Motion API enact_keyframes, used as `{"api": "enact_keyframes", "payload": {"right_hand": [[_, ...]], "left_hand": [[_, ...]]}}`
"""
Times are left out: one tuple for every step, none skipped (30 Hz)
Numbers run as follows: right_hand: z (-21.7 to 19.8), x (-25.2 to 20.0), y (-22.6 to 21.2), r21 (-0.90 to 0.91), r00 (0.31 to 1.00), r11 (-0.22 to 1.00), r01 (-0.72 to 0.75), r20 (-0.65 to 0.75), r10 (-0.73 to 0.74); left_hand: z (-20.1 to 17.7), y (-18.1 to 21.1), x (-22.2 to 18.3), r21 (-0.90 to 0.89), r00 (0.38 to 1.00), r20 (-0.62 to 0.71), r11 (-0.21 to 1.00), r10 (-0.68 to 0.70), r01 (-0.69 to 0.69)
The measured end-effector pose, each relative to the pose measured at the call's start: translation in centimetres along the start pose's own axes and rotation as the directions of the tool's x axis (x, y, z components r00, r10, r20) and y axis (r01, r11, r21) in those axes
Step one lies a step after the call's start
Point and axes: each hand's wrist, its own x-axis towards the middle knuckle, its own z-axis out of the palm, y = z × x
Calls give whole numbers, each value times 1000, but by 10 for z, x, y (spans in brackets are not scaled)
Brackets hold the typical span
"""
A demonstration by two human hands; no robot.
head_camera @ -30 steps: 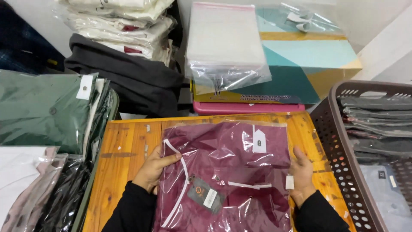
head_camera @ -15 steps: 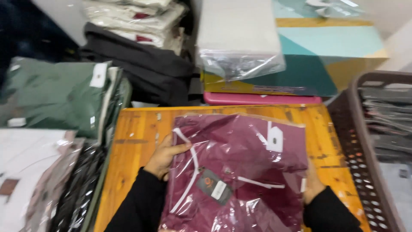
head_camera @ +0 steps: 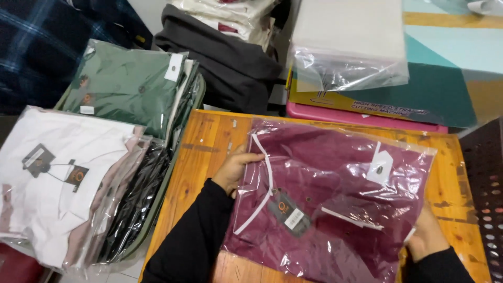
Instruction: Inserting folded garments into plastic bags and smoothing them out for final packaging.
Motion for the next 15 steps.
{"api": "enact_keyframes", "payload": {"right_hand": [[-7, -1, -2, -12, 1000, 1000, 29, -6, -29], [-15, -2, -6, -24, 998, 998, 58, -12, -58], [-24, -5, -10, -38, 996, 995, 88, -24, -89], [-37, -7, -16, -53, 992, 992, 119, -36, -121], [-49, -10, -22, -70, 987, 986, 149, -48, -153], [-58, -15, -27, -88, 981, 980, 179, -59, -185], [-88, 6, -22, -96, 978, 978, 184, -77, -192], [-118, 25, -17, -35, 955, 957, 288, -61, -290], [-149, 44, -14, 28, 921, 921, 389, -49, -388], [-138, 33, -19, 18, 916, 917, 398, -65, -396], [-126, 25, -24, -91, 846, 852, 516, -100, -523], [-113, 17, -29, -204, 759, 763, 613, -118, -641], [-104, 8, -33, -213, 753, 760, 615, -128, -645], [-94, 1, -36, -268, 787, 775, 573, -85, -611], [-83, -5, -40, -320, 819, 784, 532, -42, -573]], "left_hand": [[0, 2, 2, -4, 1000, 4, 1000, -9, 9], [0, 3, 3, -16, 1000, -15, 1000, 11, -12], [1, 2, 6, -30, 999, -30, 999, 25, -26], [4, 7, 2, -35, 1000, -20, 999, 10, -11], [7, 11, 0, -33, 998, -65, 999, 22, -24], [11, 15, -2, -30, 993, -110, 999, 34, -38], [-2, 13, 4, -35, 995, -95, 999, 19, -23], [-15, 10, 12, -38, 991, -126, 998, 35, -40], [-27, 8, 20, -39, 986, -156, 998, 52, -58], [-19, 12, 17, -43, 989, -140, 998, 38, -44], [-12, 17, 16, -29, 988, -157, 1000, -11, 7], [-5, 22, 14, -14, 983, -174, 998, -59, 57], [-5, 21, 12, -15, 984, -164, 998, -69, 67], [-4, 20, 11, -9, 983, -180, 1000, -19, 17], [-3, 21, 9, -1, 979, -198, 999, 37, -38]]}}
